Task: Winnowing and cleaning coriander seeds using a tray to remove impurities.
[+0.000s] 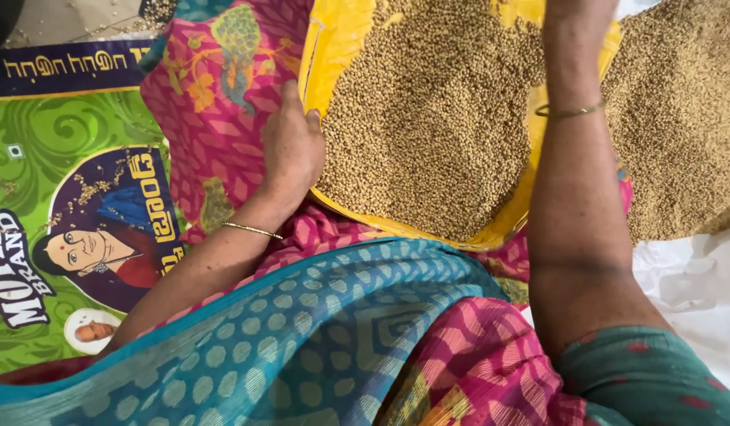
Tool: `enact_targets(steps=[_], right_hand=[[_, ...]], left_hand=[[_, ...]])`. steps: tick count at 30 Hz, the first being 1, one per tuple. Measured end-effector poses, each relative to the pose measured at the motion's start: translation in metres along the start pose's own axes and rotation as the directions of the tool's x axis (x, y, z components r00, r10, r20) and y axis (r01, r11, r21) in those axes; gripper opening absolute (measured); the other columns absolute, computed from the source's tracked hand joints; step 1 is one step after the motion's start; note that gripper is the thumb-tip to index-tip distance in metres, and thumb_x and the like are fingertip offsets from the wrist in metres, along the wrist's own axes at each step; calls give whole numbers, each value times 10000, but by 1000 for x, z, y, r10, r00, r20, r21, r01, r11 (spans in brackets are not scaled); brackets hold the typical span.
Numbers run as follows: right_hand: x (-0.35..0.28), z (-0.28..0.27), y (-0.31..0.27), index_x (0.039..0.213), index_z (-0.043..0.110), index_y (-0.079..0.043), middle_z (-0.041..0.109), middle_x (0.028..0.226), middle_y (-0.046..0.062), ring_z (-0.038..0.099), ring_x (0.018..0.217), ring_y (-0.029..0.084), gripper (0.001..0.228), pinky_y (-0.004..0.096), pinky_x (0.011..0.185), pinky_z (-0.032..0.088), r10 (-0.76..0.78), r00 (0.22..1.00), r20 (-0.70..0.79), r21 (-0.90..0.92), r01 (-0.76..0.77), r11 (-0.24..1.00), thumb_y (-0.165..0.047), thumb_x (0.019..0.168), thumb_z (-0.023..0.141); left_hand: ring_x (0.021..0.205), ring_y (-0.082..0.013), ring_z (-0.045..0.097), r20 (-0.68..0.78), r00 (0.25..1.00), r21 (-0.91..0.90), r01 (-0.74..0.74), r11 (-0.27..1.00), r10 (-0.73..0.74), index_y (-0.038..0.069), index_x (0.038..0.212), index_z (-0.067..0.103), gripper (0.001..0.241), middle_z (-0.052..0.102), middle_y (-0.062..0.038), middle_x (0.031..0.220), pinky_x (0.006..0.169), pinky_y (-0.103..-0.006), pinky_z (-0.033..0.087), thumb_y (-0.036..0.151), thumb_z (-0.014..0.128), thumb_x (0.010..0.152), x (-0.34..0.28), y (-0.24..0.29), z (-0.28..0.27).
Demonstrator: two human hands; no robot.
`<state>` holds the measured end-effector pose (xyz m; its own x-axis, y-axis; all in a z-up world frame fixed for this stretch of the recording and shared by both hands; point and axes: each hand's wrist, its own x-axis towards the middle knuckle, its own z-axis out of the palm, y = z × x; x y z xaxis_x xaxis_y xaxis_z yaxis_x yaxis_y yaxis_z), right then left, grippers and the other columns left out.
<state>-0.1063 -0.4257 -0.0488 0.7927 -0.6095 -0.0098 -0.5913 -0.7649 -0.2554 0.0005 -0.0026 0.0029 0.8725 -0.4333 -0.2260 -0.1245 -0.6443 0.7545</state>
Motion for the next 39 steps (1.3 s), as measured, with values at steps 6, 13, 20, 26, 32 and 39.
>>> enact_targets(steps=[6,13,20,26,32,39], right_hand=[[-29,-39,-18,1244,638,2,551,1289,295,672,1034,375,503,459,957,550,350,933,82,-79,-344,936,-358,929,792],[-51,0,-128,1527,369,-21,323,1486,420,448,1338,518,842,524,1048,474,158,975,155,7,-161,987,-450,944,799],[-100,-22,-249,1506,365,-50,317,1513,364,464,1315,518,800,542,1074,445,-142,888,438,105,106,989,-425,911,746],[-146,-31,-228,1445,526,-172,440,1495,229,468,1349,449,526,666,1141,312,-398,705,587,105,421,901,-234,946,682],[-129,-53,-148,1306,661,-372,318,1627,50,243,1514,367,548,710,1191,99,-219,719,660,-200,449,871,-127,822,742],[-103,-86,-48,1235,753,-205,584,1473,121,588,1307,354,376,509,1109,462,-137,981,135,-27,141,990,-165,867,819]], left_hand=[[909,-473,706,69,995,-34,78,996,-75,-18,1292,460,361,711,-273,942,758,-584,534,45,598,965,1,8,-4],[899,-512,679,34,999,59,28,998,-30,-14,1264,475,342,698,-293,924,766,-613,504,53,625,964,2,7,-1],[919,-500,687,19,1000,20,7,1000,-8,-27,1260,467,342,695,-291,946,769,-588,520,27,603,951,-1,1,-2],[919,-464,711,36,999,-23,-13,1000,14,-27,1276,476,340,707,-276,971,771,-561,537,9,573,951,-3,6,-5],[907,-457,715,49,999,-13,19,1000,-19,-46,1273,468,331,710,-279,958,774,-557,539,21,574,967,-2,8,-5],[906,-462,712,28,999,16,-18,1000,18,-42,1276,472,340,713,-278,954,766,-564,533,18,582,960,-1,5,-4]])
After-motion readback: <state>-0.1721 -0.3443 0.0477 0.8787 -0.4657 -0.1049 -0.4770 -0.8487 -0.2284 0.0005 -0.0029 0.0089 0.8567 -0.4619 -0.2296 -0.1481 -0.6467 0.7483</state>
